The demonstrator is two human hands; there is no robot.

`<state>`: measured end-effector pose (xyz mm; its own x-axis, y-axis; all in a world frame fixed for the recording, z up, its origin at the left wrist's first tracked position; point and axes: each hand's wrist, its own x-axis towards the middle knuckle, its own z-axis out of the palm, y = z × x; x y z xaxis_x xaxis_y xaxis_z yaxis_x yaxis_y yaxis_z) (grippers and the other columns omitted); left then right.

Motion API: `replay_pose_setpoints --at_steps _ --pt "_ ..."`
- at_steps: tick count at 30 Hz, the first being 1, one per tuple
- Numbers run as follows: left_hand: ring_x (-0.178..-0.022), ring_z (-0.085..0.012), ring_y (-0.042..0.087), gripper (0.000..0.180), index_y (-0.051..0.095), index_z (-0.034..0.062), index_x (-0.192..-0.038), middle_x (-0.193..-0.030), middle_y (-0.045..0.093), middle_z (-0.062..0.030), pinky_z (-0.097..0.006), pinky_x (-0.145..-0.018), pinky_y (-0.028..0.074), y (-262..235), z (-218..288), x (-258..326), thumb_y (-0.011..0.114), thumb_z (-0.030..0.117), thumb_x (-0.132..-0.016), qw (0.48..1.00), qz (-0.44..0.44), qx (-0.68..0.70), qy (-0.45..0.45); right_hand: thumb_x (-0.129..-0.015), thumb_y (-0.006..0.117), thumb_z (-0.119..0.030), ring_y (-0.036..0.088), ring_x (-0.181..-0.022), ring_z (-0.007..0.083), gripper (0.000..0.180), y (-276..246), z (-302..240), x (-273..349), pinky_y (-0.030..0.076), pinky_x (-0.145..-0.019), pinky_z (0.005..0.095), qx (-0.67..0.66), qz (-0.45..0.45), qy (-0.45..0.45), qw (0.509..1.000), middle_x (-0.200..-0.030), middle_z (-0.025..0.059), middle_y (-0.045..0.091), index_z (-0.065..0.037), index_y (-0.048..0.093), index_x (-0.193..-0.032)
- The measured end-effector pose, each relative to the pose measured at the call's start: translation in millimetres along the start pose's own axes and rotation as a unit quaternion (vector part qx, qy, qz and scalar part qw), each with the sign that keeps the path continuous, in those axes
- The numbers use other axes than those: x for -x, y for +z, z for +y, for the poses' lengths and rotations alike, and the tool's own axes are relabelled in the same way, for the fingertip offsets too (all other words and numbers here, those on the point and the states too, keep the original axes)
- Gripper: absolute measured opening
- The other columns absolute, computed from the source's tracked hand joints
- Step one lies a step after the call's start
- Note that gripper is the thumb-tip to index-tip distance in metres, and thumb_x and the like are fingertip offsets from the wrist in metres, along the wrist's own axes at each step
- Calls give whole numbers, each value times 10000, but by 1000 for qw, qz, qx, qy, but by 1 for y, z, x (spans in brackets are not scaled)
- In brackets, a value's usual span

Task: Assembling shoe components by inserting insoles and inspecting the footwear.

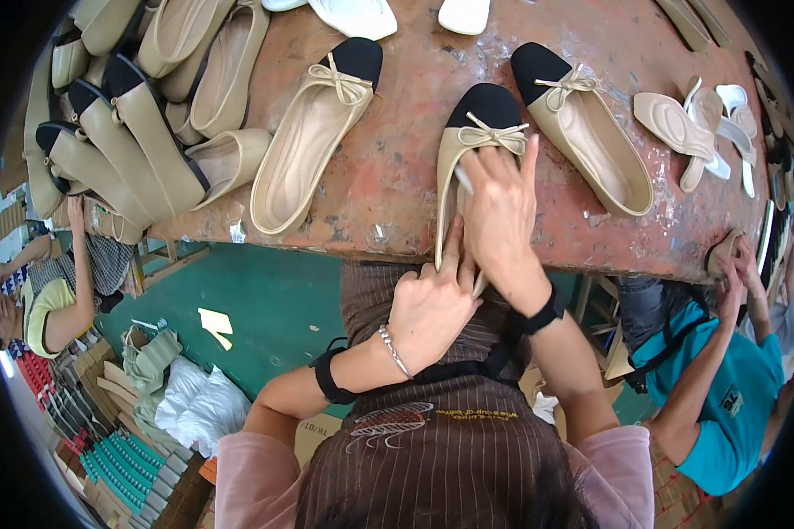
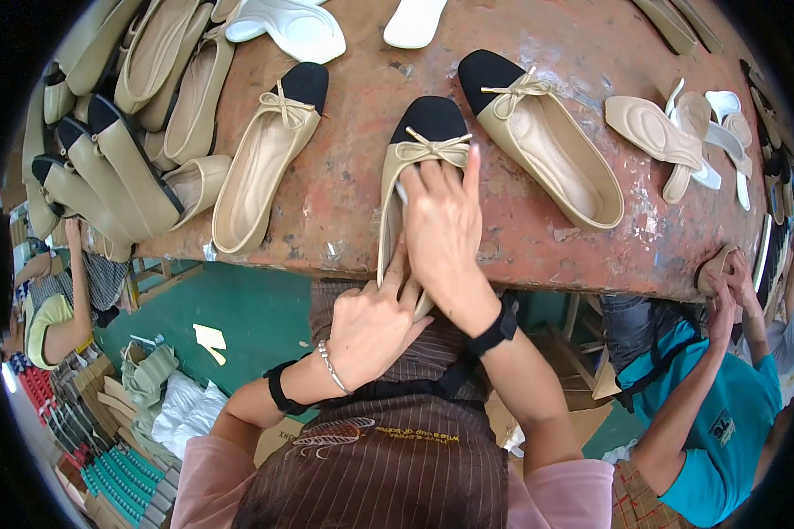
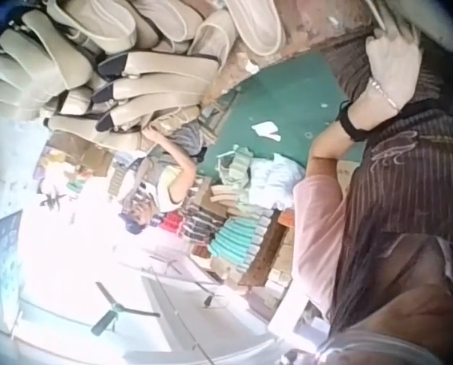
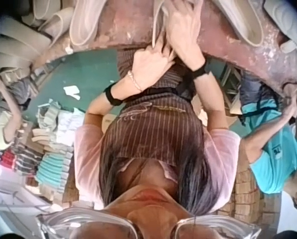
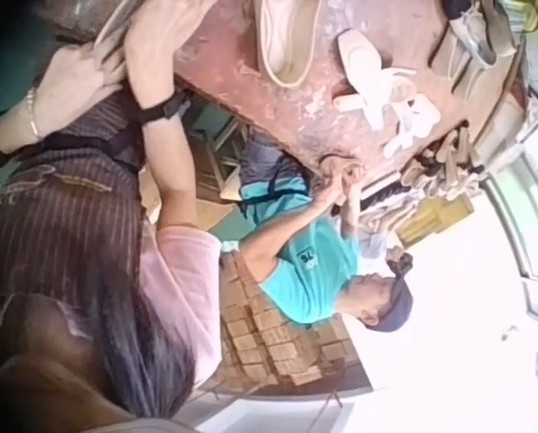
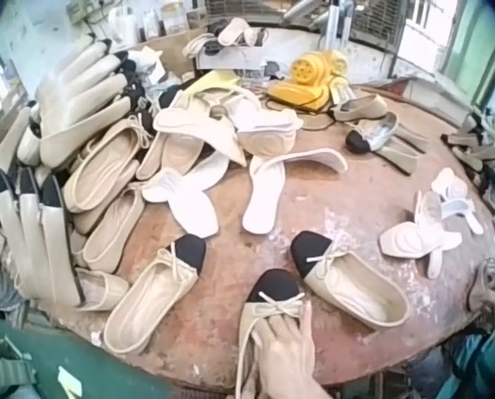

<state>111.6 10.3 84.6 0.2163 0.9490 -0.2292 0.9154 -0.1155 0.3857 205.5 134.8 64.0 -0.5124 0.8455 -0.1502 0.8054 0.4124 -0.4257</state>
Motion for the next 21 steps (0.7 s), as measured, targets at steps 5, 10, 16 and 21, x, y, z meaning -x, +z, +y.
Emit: replay_pose_setpoints --at_steps 5,10,16,21 --pt "-689 -239 715 556 696 -57 -1147 -1426 529 -326 -333 -582 590 16 0 2 802 285 -722 999 11 -33 4 -857 616 -109 422 -1397 422 531 17 -4 43 221 -1204 599 49 85 -40 994 -1454 246 483 36 545 -1362" --pt "-697 -245 716 598 684 -56 -1184 -1416 528 -338 -321 -609 595 11 -2 2 814 305 -726 999 17 -32 16 -895 591 -113 464 -1367 405 470 15 1 7 233 -1180 634 131 101 -51 985 -1420 260 514 10 555 -1348" --pt "-706 -248 720 587 696 -67 -1149 -1401 535 -349 -313 -611 591 8 -5 -1 824 328 -734 1000 24 -5 11 -899 573 -124 472 -1372 357 397 12 3 18 210 -1202 614 93 67 -62 991 -1402 188 554 -5 629 -1274" --pt "-710 -257 722 485 715 -66 -1042 -1316 597 -330 -332 -604 586 11 -5 3 810 316 -758 1000 20 -7 23 -910 571 -144 454 -1394 368 455 13 -2 39 191 -1212 606 105 55 -81 990 -1445 175 540 -4 610 -1341"
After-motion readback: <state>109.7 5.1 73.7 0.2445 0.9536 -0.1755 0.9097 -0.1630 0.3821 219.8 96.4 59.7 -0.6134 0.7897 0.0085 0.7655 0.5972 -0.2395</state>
